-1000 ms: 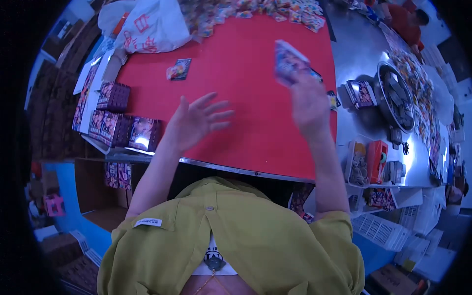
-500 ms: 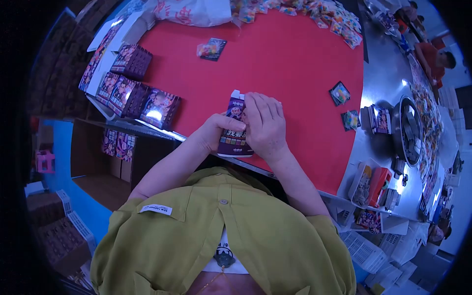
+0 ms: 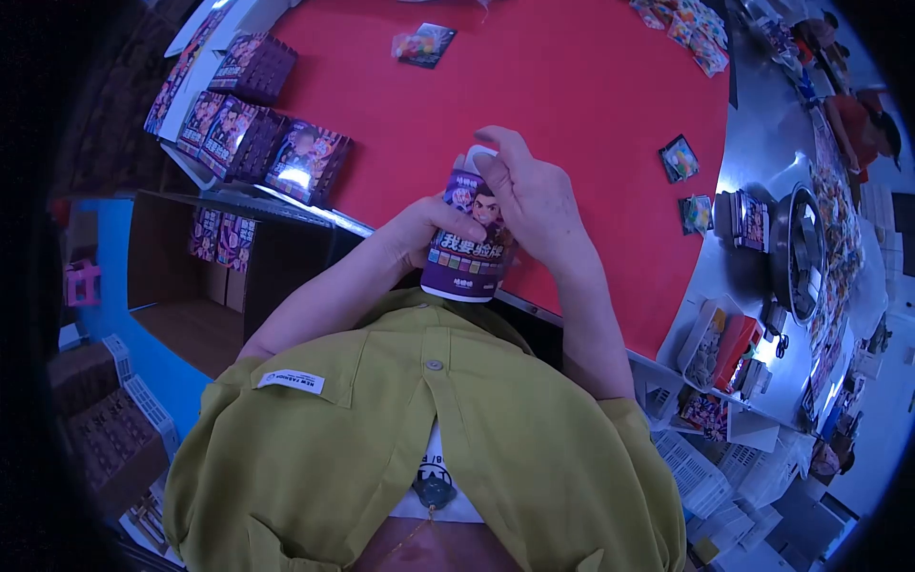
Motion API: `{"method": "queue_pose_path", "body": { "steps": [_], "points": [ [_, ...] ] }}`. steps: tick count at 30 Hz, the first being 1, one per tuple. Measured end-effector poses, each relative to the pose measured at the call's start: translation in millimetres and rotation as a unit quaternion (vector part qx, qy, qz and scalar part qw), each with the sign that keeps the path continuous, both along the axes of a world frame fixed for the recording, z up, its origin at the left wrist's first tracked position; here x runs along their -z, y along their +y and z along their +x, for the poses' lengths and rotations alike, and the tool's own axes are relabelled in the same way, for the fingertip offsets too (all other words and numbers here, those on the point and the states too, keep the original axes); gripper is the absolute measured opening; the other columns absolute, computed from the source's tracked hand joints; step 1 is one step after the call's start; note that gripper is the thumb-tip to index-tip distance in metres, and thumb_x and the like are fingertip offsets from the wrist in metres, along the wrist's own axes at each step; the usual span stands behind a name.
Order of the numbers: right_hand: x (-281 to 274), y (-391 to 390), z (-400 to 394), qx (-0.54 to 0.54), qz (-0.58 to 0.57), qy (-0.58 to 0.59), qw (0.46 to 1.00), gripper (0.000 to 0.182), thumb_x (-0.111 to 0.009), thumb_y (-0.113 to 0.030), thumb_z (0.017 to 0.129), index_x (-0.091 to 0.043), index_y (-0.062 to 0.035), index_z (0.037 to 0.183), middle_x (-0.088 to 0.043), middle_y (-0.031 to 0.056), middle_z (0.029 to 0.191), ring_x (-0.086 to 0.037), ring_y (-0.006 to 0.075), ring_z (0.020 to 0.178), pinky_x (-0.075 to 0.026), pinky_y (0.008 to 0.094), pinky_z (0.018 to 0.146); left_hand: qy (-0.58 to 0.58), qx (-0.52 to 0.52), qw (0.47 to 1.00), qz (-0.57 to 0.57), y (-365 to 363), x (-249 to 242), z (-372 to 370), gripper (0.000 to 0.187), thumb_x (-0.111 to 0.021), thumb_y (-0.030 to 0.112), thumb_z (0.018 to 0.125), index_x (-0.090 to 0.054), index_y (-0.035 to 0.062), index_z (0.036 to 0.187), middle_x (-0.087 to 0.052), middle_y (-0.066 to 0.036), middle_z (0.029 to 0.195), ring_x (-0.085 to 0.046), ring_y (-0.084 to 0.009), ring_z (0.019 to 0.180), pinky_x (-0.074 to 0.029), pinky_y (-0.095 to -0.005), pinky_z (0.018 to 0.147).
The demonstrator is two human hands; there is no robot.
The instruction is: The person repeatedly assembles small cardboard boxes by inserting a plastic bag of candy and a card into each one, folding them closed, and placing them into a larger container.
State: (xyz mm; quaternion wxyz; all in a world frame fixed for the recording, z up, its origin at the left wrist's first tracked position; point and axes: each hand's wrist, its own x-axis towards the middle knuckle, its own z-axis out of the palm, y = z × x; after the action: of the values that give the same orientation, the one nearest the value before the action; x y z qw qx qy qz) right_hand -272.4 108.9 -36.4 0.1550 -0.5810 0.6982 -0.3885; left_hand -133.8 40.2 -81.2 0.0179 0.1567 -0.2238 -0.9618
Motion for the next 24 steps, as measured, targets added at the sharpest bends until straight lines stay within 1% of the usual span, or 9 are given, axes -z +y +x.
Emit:
{"method": "queue_pose_path", "body": {
  "steps": [3, 6, 9, 13, 15, 18, 21, 23, 24],
  "points": [
    [-1.7, 7.1, 4.2, -0.021, 0.001, 0.041, 0.999, 0.022, -0.054, -0.023, 0.093, -0.059, -0.0056, 0.107, -0.065, 0.0118, 0.073, -0.066, 0.0303, 0.067, -0.052, 0.0361, 0.059, -0.017, -0.007, 0.999, -0.034, -4.8, -5.2, -6.2, 0.036, -0.069, -0.003, 0.07, -0.055, 0.0007, 0.103, -0.065, -0.013, 0.089, -0.067, -0.0273, 0.082, -0.057, -0.0436, 0.074],
    [2.9, 9.0, 4.3, 0.033, 0.014, 0.113, 0.993, 0.021, -0.053, -0.02, 0.094, -0.059, -0.0041, 0.107, -0.065, 0.0142, 0.087, -0.065, 0.0309, 0.074, -0.052, 0.0374, 0.063, -0.094, -0.036, 0.993, -0.068, -2.9, -14.1, -13.0, 0.032, -0.069, -0.002, 0.074, -0.056, -0.0005, 0.104, -0.065, -0.014, 0.091, -0.068, -0.0274, 0.083, -0.058, -0.0442, 0.074],
    [22.0, 19.0, -6.7, 0.06, -0.116, 0.096, 0.987, 0.023, -0.048, -0.015, 0.096, -0.057, -0.0017, 0.113, -0.062, 0.0175, 0.107, -0.063, 0.0259, 0.097, -0.049, 0.0326, 0.08, -0.154, -0.035, 0.987, -0.039, 2.8, -9.5, -15.1, 0.028, -0.068, 0.004, 0.08, -0.057, -0.0019, 0.104, -0.066, -0.015, 0.093, -0.068, -0.0279, 0.085, -0.059, -0.0448, 0.074],
    [27.7, 67.0, -22.6, -0.037, -0.158, -0.087, 0.983, 0.026, -0.051, -0.018, 0.095, -0.057, -0.0017, 0.115, -0.056, 0.0128, 0.123, -0.052, 0.0271, 0.117, -0.042, 0.0362, 0.097, -0.159, -0.019, 0.987, 0.032, 2.4, 0.0, -12.9, 0.029, -0.063, 0.015, 0.088, -0.055, -0.0028, 0.109, -0.066, -0.016, 0.097, -0.068, -0.0262, 0.086, -0.06, -0.0416, 0.074],
    [28.1, 88.2, -16.2, -0.084, -0.146, 0.077, 0.983, 0.034, -0.059, -0.015, 0.09, -0.052, -0.0044, 0.121, -0.055, 0.0145, 0.124, -0.049, 0.0296, 0.122, -0.04, 0.0421, 0.099, -0.162, -0.001, 0.985, 0.053, 1.7, 9.9, -12.5, 0.035, -0.059, 0.023, 0.092, -0.051, -0.0025, 0.114, -0.066, -0.016, 0.098, -0.068, -0.0255, 0.086, -0.061, -0.0391, 0.073],
    [47.2, 102.0, -2.8, -0.092, -0.138, 0.141, 0.976, 0.043, -0.066, -0.011, 0.083, -0.047, -0.0061, 0.121, -0.056, 0.0157, 0.123, -0.049, 0.0324, 0.123, -0.039, 0.0472, 0.1, -0.14, 0.035, 0.982, 0.12, 4.3, 15.5, -14.6, 0.039, -0.056, 0.028, 0.094, -0.049, -0.0028, 0.116, -0.066, -0.017, 0.098, -0.069, -0.0256, 0.084, -0.062, -0.0374, 0.068],
    [59.7, 92.8, -8.8, -0.074, -0.193, 0.097, 0.974, 0.038, -0.065, 0.0, 0.079, -0.047, -0.005, 0.112, -0.058, 0.0163, 0.116, -0.056, 0.0343, 0.112, -0.04, 0.0498, 0.099, -0.194, -0.019, 0.978, 0.072, 6.7, 1.1, -11.9, 0.042, -0.047, 0.038, 0.097, -0.05, -0.0012, 0.112, -0.066, -0.016, 0.097, -0.069, -0.0285, 0.085, -0.062, -0.0404, 0.069],
    [65.0, 84.5, -8.2, -0.071, -0.24, 0.017, 0.968, 0.031, -0.058, 0.005, 0.083, -0.046, -0.0038, 0.111, -0.059, 0.0165, 0.11, -0.059, 0.0333, 0.104, -0.042, 0.0519, 0.097, -0.158, 0.041, 0.987, -0.003, 2.6, -20.1, 12.4, 0.047, -0.043, 0.041, 0.098, -0.051, -0.0029, 0.11, -0.066, -0.013, 0.093, -0.068, -0.029, 0.083, -0.059, -0.0373, 0.071],
    [65.7, 81.7, -8.3, -0.069, -0.243, 0.016, 0.968, 0.031, -0.058, 0.005, 0.083, -0.046, -0.0038, 0.111, -0.059, 0.0165, 0.11, -0.059, 0.0333, 0.104, -0.042, 0.0519, 0.097, -0.248, 0.001, 0.934, -0.255, 6.3, -23.7, 19.0, 0.049, -0.04, 0.042, 0.098, -0.05, -0.0035, 0.114, -0.063, -0.015, 0.1, -0.065, -0.0297, 0.091, -0.054, -0.0372, 0.08]
  ]
}}
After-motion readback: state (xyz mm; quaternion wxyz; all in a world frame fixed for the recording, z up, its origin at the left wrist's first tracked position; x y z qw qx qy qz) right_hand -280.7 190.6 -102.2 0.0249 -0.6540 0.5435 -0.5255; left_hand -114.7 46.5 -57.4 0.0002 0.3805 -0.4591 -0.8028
